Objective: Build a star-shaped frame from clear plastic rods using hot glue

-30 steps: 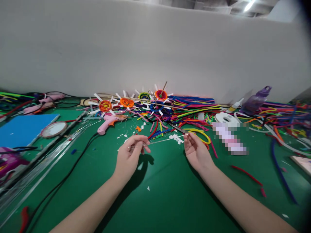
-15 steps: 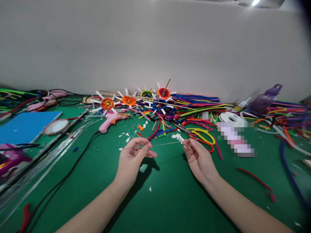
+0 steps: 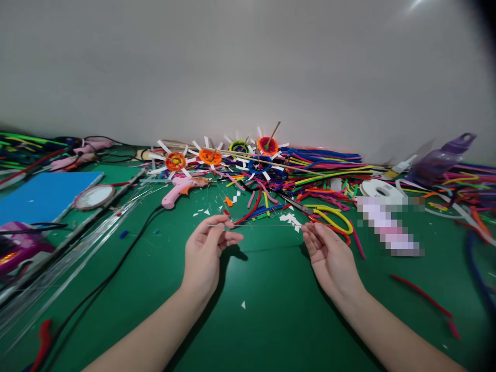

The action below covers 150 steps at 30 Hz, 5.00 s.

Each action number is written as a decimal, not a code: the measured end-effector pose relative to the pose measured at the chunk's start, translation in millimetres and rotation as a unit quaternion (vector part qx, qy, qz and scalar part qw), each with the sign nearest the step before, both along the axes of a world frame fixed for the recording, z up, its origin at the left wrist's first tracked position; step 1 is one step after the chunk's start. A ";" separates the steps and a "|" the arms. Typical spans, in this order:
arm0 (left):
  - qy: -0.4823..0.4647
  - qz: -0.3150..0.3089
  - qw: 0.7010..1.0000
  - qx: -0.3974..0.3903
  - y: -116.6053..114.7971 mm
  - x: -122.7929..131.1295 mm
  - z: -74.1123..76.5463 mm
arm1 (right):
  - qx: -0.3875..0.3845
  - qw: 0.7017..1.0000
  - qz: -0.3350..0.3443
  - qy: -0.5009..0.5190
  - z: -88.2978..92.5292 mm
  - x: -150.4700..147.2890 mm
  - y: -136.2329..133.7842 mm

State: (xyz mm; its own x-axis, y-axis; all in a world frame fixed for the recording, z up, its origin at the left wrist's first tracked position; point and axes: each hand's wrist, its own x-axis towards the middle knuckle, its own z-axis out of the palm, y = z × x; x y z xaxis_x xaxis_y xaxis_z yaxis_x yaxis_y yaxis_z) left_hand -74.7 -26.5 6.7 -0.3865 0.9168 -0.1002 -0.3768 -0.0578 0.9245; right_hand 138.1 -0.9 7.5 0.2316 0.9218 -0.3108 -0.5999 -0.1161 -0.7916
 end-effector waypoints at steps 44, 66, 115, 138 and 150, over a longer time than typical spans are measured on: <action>-0.042 0.076 0.996 -0.023 7.3 -2.3 -1.8 | 0.026 1.000 -0.003 0.007 2.7 4.4 1.9; -0.044 0.082 0.995 -0.035 6.5 -2.9 0.0 | 0.025 1.000 0.007 -0.012 2.9 4.1 1.3; -0.118 0.068 0.990 -0.023 8.4 -4.6 2.4 | 0.020 1.000 0.007 -0.017 3.6 2.1 0.7; 0.007 0.021 0.999 -0.037 1.0 0.1 4.5 | 0.041 0.997 0.053 -0.026 1.4 1.4 -3.2; 0.137 -0.100 0.982 -0.088 -8.0 10.7 3.6 | 0.034 0.978 0.173 -0.115 2.0 -7.2 -18.0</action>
